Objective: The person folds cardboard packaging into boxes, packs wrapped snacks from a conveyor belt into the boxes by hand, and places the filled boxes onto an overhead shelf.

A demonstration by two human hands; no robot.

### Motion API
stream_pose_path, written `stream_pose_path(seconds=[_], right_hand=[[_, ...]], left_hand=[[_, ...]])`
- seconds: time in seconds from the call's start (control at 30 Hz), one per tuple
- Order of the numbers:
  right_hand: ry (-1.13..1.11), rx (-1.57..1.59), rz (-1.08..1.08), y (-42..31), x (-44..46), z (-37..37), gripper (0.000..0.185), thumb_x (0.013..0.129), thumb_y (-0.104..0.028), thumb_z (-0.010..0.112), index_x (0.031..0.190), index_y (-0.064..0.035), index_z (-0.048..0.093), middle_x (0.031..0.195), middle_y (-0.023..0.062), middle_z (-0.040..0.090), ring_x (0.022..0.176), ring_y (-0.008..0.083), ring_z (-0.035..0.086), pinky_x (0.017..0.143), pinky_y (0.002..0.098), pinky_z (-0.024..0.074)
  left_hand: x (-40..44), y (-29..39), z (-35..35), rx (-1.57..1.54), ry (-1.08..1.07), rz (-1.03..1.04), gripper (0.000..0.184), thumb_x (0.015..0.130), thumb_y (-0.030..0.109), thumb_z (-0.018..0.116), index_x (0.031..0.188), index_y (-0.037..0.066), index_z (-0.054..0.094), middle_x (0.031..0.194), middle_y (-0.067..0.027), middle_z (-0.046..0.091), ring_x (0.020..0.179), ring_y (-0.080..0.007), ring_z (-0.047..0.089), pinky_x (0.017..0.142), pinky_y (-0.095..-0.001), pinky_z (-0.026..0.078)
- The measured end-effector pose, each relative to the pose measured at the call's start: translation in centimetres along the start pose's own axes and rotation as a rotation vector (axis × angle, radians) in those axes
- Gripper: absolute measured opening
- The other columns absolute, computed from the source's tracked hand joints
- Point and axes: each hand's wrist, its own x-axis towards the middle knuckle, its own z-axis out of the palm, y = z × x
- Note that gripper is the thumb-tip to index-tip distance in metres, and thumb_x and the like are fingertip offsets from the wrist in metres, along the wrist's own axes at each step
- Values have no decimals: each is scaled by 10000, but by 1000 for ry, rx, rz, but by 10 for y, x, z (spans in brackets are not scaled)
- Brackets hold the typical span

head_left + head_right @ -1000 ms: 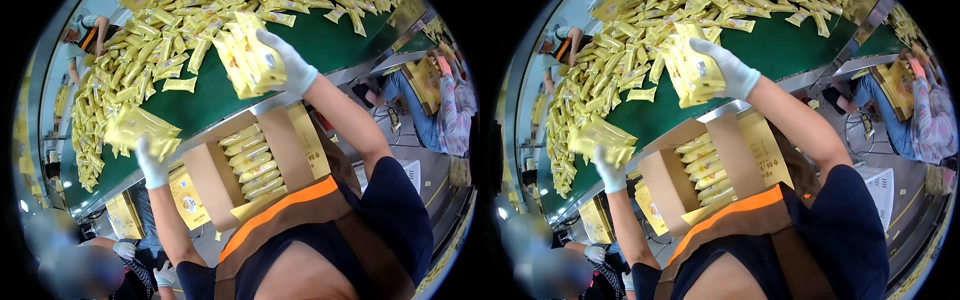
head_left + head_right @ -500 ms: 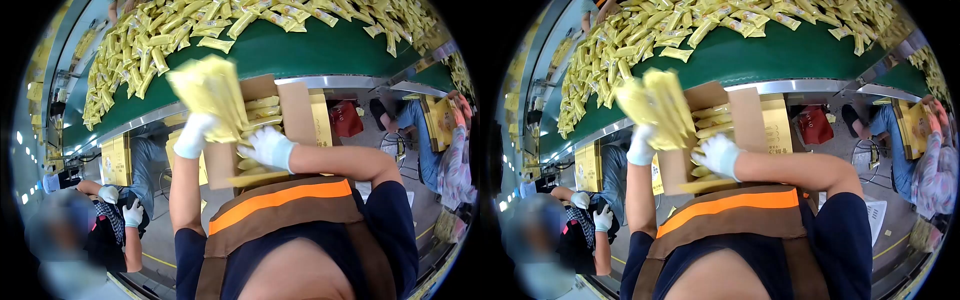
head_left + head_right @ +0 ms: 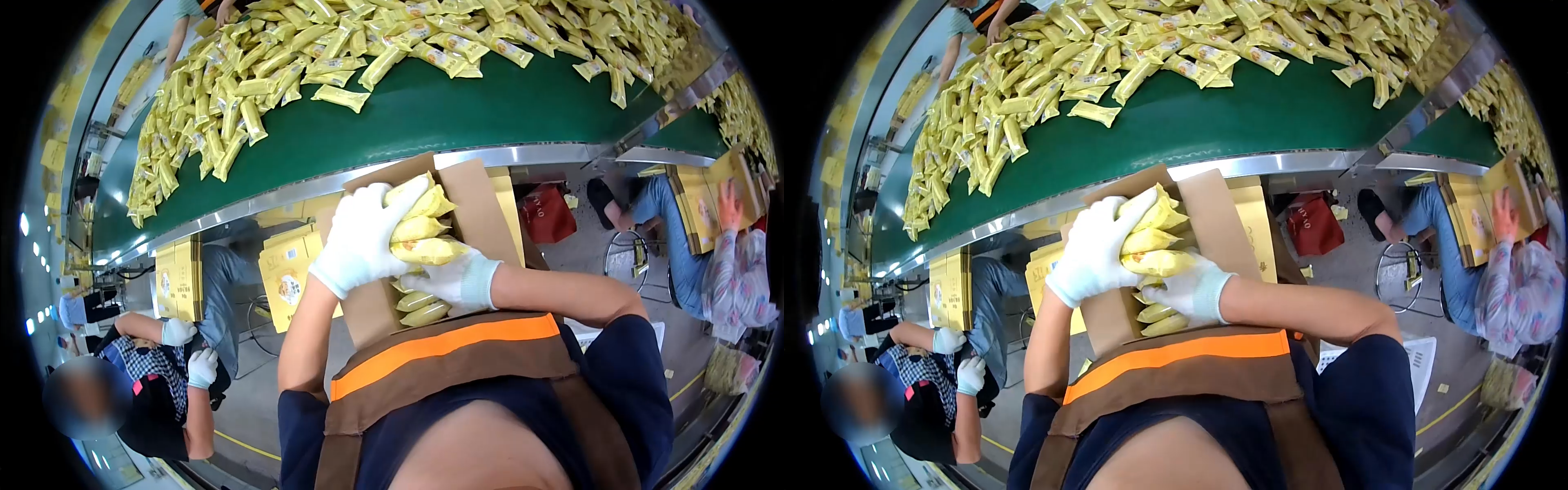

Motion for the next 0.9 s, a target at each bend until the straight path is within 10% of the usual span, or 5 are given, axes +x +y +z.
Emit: stream_pose_path(seconds=[0.2,0.77,0.9], right_hand=[[-394,-388,-97,-20,4,-31,400,885,-228,556,1277,-160,594,1073,177,609,978,305,620,781,431,497],[-323,-453,-334,-3,-17,-23,311,843,-242,595,1133,-141,638,1240,155,569,1036,314,611,762,423,531],[-671,63,-185,7,6,-106,370,830,-230,667,1173,-92,651,1216,148,624,1025,291,628,846,406,513]], left_hand=[[9,-4,35,581,-17,-28,722,646,234,758,1341,252,565,976,-126,521,921,-307,498,835,-425,375],[21,-8,106,296,-134,-17,868,692,236,725,1487,180,380,1161,-192,511,1117,-356,486,1019,-528,348],[11,-6,111,394,-141,-18,709,821,172,577,1495,158,359,1341,-263,460,1239,-410,442,1070,-554,329]])
